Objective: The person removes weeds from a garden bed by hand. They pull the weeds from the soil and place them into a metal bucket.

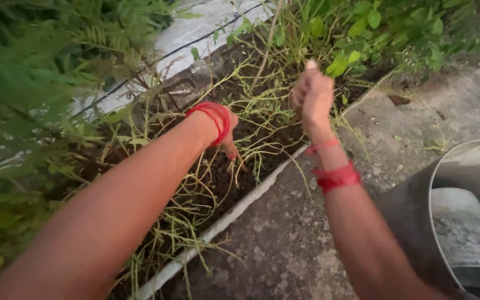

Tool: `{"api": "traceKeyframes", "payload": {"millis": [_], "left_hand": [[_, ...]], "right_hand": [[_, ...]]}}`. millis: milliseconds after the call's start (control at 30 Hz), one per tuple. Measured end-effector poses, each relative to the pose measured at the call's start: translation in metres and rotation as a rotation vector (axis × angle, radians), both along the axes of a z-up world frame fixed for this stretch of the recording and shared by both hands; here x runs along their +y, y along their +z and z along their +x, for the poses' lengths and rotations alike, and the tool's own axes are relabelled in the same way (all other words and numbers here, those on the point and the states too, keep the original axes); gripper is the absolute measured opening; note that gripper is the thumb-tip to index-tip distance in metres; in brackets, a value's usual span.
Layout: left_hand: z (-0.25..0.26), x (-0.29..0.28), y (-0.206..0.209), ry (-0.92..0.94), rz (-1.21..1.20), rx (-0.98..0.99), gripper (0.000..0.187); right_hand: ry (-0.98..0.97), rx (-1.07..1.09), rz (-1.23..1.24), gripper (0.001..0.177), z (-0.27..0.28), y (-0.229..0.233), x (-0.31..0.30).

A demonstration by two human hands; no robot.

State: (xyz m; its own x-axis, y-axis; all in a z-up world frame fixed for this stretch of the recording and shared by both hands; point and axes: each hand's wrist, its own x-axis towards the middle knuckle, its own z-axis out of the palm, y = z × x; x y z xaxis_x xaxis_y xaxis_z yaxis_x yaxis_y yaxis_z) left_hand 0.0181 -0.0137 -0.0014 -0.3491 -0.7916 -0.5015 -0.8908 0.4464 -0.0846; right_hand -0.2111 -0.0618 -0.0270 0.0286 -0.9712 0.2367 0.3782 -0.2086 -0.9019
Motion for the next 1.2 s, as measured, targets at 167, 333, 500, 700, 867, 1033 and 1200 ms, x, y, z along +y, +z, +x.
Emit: {"api": "traceKeyframes", "payload": {"millis": [167,333,500,700,867,1033,1200], "left_hand": [[0.004,-0.001,-0.004,0.017,0.009,-0.001,0.086],[0.004,-0.001,-0.003,0.028,-0.001,0.015,0.086],[0.006,0.003,-0.008,0.036,0.018,0.025,0.086],[0.002,0.002,0.003,0.034,0.022,-0.008,0.090],[0.005,0.003,0.006,0.055,0.050,-0.011,0.086],[0.005,0.006,0.003,0.034,0.018,0.013,0.089],[0.009,-0.004,-0.003,0.035,0.052,0.005,0.089]], "right_hand": [[0.003,0.038,-0.048,0.049,0.004,-0.001,0.001],[-0.047,0.118,-0.066,0.052,-0.001,0.011,-0.002],[-0.155,0.104,-0.183,0.057,-0.010,0.006,-0.011],[-0.148,0.299,-0.150,0.052,-0.018,0.007,-0.007],[-0.059,0.190,-0.152,0.055,-0.012,-0.006,-0.008],[-0.054,0.258,-0.098,0.056,-0.025,-0.009,-0.017],[-0.194,0.214,-0.171,0.053,-0.027,0.000,-0.013]]}}
